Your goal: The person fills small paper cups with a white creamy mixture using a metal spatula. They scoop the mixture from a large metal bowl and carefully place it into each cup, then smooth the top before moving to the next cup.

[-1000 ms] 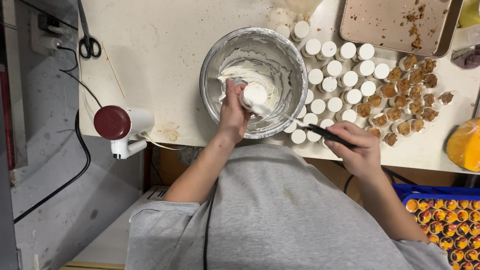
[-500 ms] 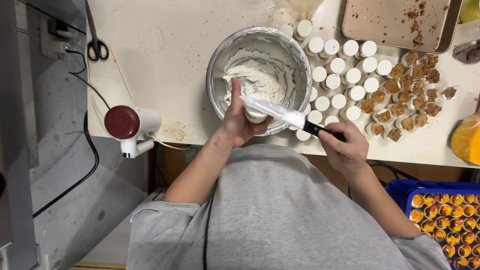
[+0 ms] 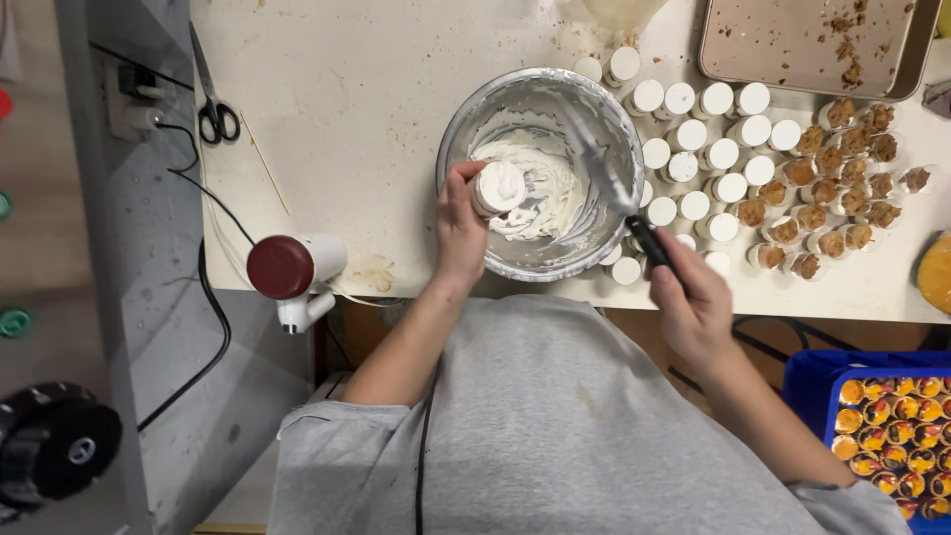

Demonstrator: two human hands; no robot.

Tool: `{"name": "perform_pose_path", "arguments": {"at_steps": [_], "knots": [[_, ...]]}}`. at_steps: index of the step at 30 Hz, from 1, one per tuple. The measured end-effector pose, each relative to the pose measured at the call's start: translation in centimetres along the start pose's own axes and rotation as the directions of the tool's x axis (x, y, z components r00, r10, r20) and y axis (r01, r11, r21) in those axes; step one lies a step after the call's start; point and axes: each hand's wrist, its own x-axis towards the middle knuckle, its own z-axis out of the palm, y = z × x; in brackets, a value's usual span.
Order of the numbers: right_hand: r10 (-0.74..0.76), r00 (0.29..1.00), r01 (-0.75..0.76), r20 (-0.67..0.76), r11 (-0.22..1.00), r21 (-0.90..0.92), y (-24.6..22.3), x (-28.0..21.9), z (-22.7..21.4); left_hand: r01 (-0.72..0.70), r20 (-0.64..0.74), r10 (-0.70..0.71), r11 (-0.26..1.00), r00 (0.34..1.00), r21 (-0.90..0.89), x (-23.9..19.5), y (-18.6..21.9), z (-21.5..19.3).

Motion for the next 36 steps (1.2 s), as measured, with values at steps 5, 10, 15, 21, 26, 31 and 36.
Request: {"name": "perform_pose_path", "arguments": {"at_steps": [5, 10, 15, 21, 26, 31, 36], "knots": [[0.095, 0.993, -0.09, 0.072, 0.994, -0.069, -1.8, -1.3, 2.8, -0.218, -0.044, 0.233, 0.95, 0.971, 0.223, -0.2, -0.7, 0.2], [0.158, 0.986, -0.159, 0.044, 0.987, 0.02, -2.7, -1.1, 4.5, -0.305, -0.028, 0.314, 0.937, 0.949, 0.168, 0.5, -1.5, 0.3], [0.2, 0.978, -0.206, 0.062, 0.974, 0.097, -3.4, -0.3, 5.7, -0.3, 0.002, 0.301, 0.953, 0.954, 0.036, 1.5, -1.9, 0.2], [0.233, 0.97, -0.238, 0.063, 0.966, 0.102, -4.1, 0.3, 7.1, -0.286, 0.048, 0.285, 0.958, 0.957, 0.023, 2.8, -1.7, -0.4], [0.16, 0.986, -0.158, 0.054, 0.986, -0.043, -3.8, 0.6, 7.8, -0.341, 0.057, 0.337, 0.931, 0.94, 0.126, 4.0, -2.1, -0.5], [0.171, 0.984, -0.174, 0.055, 0.984, 0.049, -3.4, -0.1, 8.1, -0.348, 0.076, 0.341, 0.895, 0.937, 0.278, 4.5, -2.7, -0.8], [0.307, 0.946, -0.323, 0.102, 0.903, 0.283, -3.0, -1.5, 7.9, -0.306, 0.105, 0.287, 0.885, 0.952, 0.35, 4.4, -2.9, -0.9]]}}
